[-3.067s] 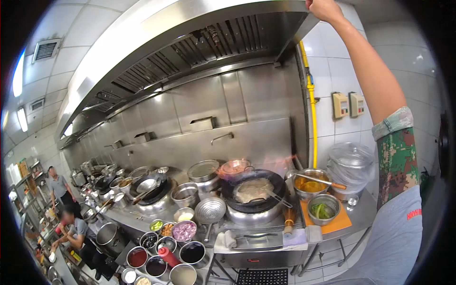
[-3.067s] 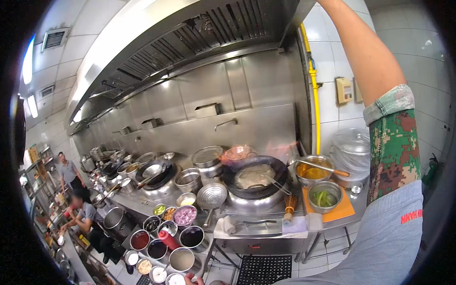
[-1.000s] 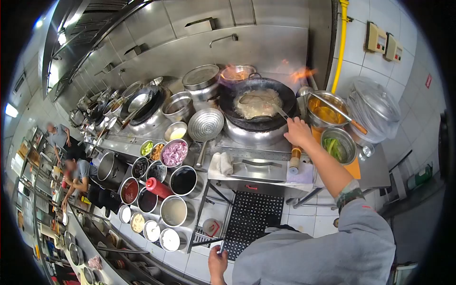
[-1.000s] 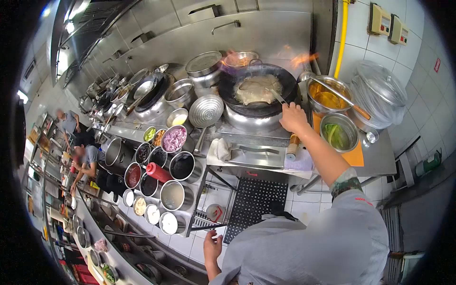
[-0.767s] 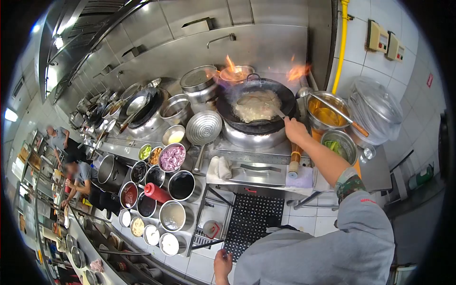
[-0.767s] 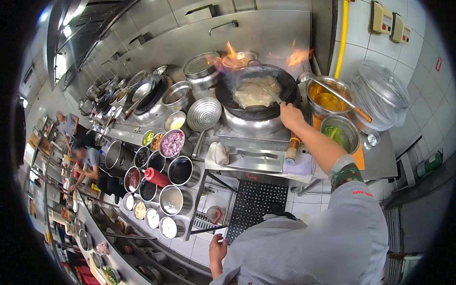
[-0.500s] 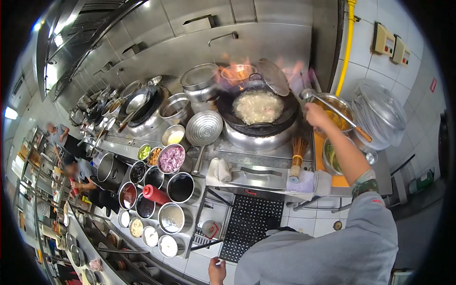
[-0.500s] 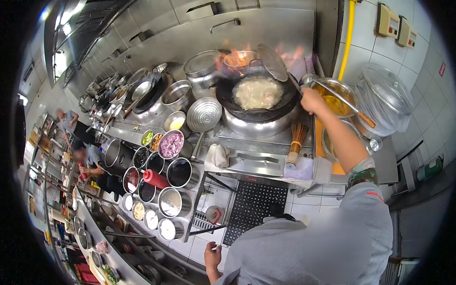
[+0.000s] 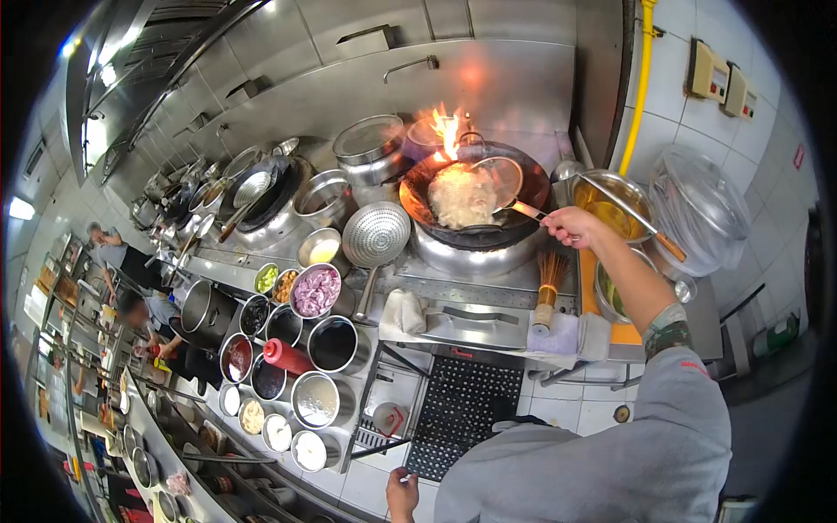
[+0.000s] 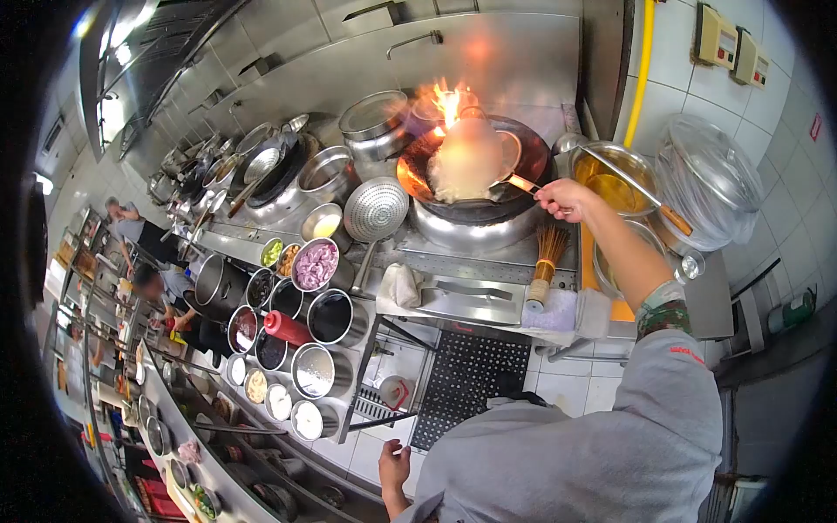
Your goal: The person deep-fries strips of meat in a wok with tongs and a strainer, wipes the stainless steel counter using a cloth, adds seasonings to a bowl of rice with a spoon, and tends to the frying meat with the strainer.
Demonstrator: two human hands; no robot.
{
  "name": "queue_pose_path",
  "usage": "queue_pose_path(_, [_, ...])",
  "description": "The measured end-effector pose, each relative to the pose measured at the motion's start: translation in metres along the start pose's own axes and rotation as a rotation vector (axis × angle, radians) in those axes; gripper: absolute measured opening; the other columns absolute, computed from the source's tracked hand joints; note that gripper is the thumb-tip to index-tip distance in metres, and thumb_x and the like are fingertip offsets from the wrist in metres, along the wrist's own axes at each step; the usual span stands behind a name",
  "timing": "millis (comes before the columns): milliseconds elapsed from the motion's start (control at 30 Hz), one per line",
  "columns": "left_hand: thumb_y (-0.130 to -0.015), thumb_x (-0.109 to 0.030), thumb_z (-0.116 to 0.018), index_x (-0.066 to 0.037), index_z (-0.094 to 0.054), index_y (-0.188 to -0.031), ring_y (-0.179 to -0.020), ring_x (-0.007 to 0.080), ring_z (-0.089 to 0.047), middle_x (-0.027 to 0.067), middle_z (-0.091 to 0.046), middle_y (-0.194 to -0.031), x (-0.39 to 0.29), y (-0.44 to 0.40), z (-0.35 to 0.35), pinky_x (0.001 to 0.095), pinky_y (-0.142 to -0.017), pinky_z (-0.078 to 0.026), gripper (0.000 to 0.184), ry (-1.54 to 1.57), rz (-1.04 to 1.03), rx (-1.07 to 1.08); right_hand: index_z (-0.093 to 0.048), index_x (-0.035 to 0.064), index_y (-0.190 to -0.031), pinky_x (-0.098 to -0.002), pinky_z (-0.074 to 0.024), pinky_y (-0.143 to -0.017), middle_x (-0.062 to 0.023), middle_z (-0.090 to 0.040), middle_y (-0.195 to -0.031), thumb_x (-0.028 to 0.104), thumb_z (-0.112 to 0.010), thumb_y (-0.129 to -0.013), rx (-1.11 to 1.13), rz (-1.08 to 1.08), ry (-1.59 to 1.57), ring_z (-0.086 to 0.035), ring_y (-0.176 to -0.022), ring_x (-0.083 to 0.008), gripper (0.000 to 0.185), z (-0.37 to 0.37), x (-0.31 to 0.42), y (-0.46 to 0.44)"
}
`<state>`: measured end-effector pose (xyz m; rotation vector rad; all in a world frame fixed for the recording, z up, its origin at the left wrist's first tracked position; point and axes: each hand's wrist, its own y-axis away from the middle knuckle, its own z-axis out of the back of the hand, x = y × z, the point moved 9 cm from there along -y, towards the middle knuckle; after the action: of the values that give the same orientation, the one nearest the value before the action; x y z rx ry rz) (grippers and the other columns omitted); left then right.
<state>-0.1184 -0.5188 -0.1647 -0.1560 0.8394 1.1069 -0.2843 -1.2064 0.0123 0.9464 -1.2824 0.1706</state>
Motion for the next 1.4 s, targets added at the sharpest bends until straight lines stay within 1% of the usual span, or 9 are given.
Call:
queue_pose_path(133, [-0.085,-0.020,-0.072,-0.001,-0.060,-0.116,-0.084,0.0289,-0.071,0.0171,-0.070,-0.104,0.006,0.015,0.016,0.0384,-0.075,-0.055,0.038,0.077,0.043,-0.017,-0.059,0.0062,-0.096,-0.0211,-0.0289,-0.036,0.0036,-0.050,-0.065,0.014,-0.055,-0.098,0.004,0.028,0.005,-0.040,-0.045,-0.0040,0.009,0.012,0.001,0.001])
queue_pose_path(267, [-0.085,-0.021,-0.071,-0.002,-0.060,-0.114,-0.083,0.0274,-0.071,0.0154,-0.070,-0.103,0.040,0.023,0.017,0.0381,-0.074,-0.054,0.037,-0.081,0.101,-0.027,-0.059,0.0055,-0.099,-0.0198,-0.0278,-0.036,0.0039,-0.049,-0.066,0.015,-0.056,-0.099,0.041,0.027,-0.095,-0.038,-0.045,-0.0033,0.010,-0.018,-0.013,-0.023])
queue_pose_path(533, [-0.086,-0.022,-0.071,-0.003,-0.061,-0.114,-0.087,0.0292,-0.071,0.0159,-0.070,-0.103,0.019,0.028,0.031,0.0385,-0.075,-0.054,0.036,-0.081,0.061,-0.081,-0.055,0.0064,-0.113,-0.0198,-0.0290,-0.035,0.0027,-0.049,-0.068,0.012,-0.051,-0.099,0.052,0.109,-0.293,-0.038,-0.044,-0.0038,0.016,-0.014,-0.033,-0.001])
queue_pose_path(667, [-0.086,-0.022,-0.071,-0.002,-0.060,-0.114,-0.086,0.0291,-0.071,0.0162,-0.070,-0.102,0.029,0.033,0.018,0.0381,-0.076,-0.055,0.036,-0.057,0.121,-0.030,-0.054,0.0074,-0.116,-0.0217,-0.0299,-0.035,0.0014,-0.051,-0.068,0.009,-0.051,-0.096,-0.028,0.154,-0.159,-0.040,-0.043,-0.0053,0.020,0.006,-0.026,0.018])
queue_pose_path(900, [-0.085,-0.019,-0.072,-0.001,-0.060,-0.113,-0.087,0.0296,-0.070,0.0171,-0.070,-0.100,0.027,0.017,0.007,0.0385,-0.077,-0.054,0.035,-0.006,0.040,0.006,-0.054,0.0061,-0.120,-0.0256,-0.0297,-0.034,0.0005,-0.052,-0.064,0.008,-0.052,-0.094,-0.237,0.213,0.119,-0.041,-0.040,-0.0075,0.026,0.036,0.004,0.046])
queue_pose_path(967, [-0.085,-0.018,-0.072,0.000,-0.060,-0.112,-0.088,0.0298,-0.070,0.0175,-0.070,-0.100,0.019,0.011,0.012,0.0384,-0.077,-0.054,0.035,-0.035,-0.029,-0.015,-0.055,0.0048,-0.120,-0.0273,-0.0312,-0.034,-0.0018,-0.053,-0.064,0.007,-0.051,-0.093,-0.320,0.218,0.209,-0.042,-0.039,-0.0093,0.028,0.041,0.019,0.052])
queue_pose_path(1167, [-0.085,-0.020,-0.071,0.001,-0.060,-0.112,-0.090,0.0319,-0.069,0.0195,-0.069,-0.101,0.022,0.005,0.019,0.0393,-0.078,-0.055,0.036,-0.006,0.030,-0.033,-0.058,0.0034,-0.117,-0.0319,-0.0388,-0.035,-0.0072,-0.058,-0.064,0.006,-0.049,-0.092,-0.545,0.362,0.593,-0.049,-0.040,-0.0137,0.027,0.046,0.063,0.069])
queue_pose_path(1267, [-0.085,-0.019,-0.071,0.002,-0.060,-0.112,-0.090,0.0319,-0.069,0.0196,-0.069,-0.102,0.021,0.004,0.017,0.0395,-0.078,-0.055,0.036,-0.018,0.020,-0.022,-0.060,0.0052,-0.117,-0.0325,-0.0421,-0.037,-0.0072,-0.060,-0.064,0.008,-0.051,-0.091,-0.474,0.390,0.609,-0.052,-0.041,-0.0145,0.028,0.027,0.072,0.067])
queue_pose_path(1400, [-0.086,-0.018,-0.071,0.002,-0.060,-0.113,-0.090,0.0316,-0.069,0.0197,-0.069,-0.102,0.011,0.002,0.008,0.0393,-0.078,-0.055,0.035,0.009,-0.016,0.006,-0.058,0.0105,-0.125,-0.0313,-0.0402,-0.037,-0.0036,-0.057,-0.064,0.013,-0.050,-0.094,-0.420,0.325,0.684,-0.049,-0.042,-0.0127,0.032,-0.013,0.068,0.038])
